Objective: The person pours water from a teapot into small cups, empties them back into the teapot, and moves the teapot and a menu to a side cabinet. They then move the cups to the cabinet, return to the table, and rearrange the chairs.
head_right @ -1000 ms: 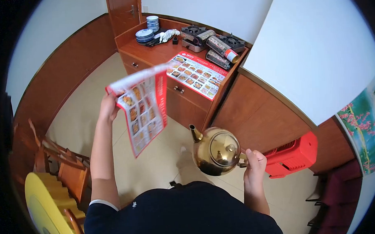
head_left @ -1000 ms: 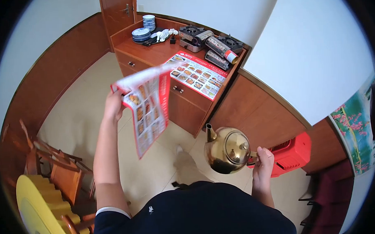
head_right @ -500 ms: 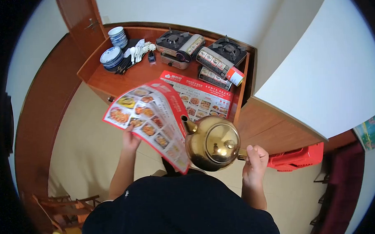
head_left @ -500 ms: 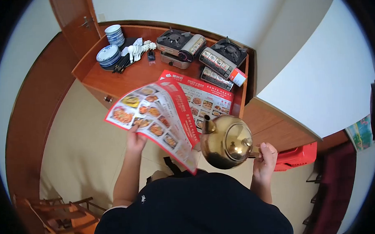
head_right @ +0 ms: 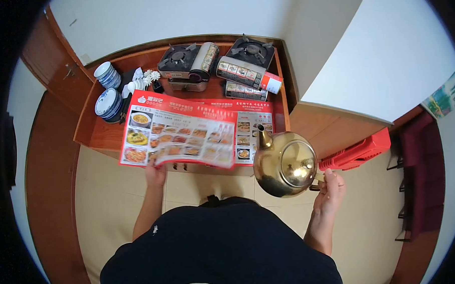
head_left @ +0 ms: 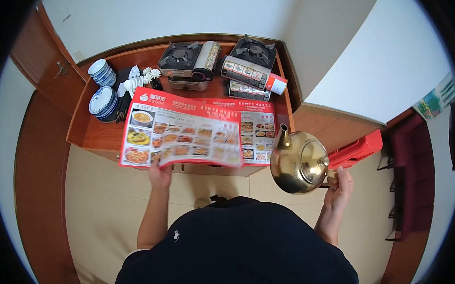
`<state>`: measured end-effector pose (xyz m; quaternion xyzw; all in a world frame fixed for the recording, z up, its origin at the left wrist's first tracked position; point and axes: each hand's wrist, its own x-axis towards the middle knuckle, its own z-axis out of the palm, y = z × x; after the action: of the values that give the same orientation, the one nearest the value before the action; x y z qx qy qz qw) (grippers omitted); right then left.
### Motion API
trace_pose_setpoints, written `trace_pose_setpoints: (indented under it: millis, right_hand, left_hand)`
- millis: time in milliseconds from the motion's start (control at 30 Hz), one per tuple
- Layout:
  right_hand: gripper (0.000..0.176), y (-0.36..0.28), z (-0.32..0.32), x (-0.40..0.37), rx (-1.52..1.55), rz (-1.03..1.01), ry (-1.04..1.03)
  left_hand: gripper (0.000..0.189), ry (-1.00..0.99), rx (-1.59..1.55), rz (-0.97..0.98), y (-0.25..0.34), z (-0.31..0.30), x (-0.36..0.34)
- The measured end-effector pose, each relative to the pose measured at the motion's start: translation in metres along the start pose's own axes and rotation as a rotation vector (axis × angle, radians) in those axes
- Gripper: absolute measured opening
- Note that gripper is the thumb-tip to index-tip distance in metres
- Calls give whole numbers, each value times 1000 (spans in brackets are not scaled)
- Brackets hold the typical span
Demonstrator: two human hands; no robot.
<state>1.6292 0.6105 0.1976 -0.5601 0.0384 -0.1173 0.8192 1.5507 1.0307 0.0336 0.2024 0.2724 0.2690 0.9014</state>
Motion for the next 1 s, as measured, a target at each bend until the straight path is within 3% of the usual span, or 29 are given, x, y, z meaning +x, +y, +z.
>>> trace_pose_setpoints:
  millis: [133, 267, 333, 367, 667, 733, 800, 867, 933, 1000]
  right_hand:
    - [23, -1, -2, -9, -33, 14, 74]
    - [23, -1, -7, -13, -37, 14, 101]
    - [29, -1, -4, -15, -49, 14, 149]
    - [29, 0, -6, -15, -49, 14, 150]
    - [27, 15, -2, -2, -40, 51, 24]
    - [30, 22, 5, 6, -51, 65, -25]
    - [30, 31, 15, 12, -59, 73, -99]
    - [31, 42, 31, 18, -69, 81, -204]
    - [32, 52, 56, 22, -64, 119, -296]
    - [33, 65, 92, 20, -24, 189, -360]
  left_hand:
    - [25, 61, 40, -180, -69, -13, 5]
    - [24, 37, 109, -147, -116, 3, -2]
    - [24, 53, 195, -241, -128, 10, 4]
    - [25, 85, 226, -175, -133, 14, 7]
    - [26, 150, 628, -227, -125, 32, 6]
    - [22, 85, 815, -411, -124, 26, 14]
    - [26, 103, 767, -344, -121, 26, 9]
    - [31, 111, 760, -525, -109, 27, 3]
    - [30, 121, 689, -549, -90, 23, -10]
    - [27, 69, 726, -712, -69, 10, -26]
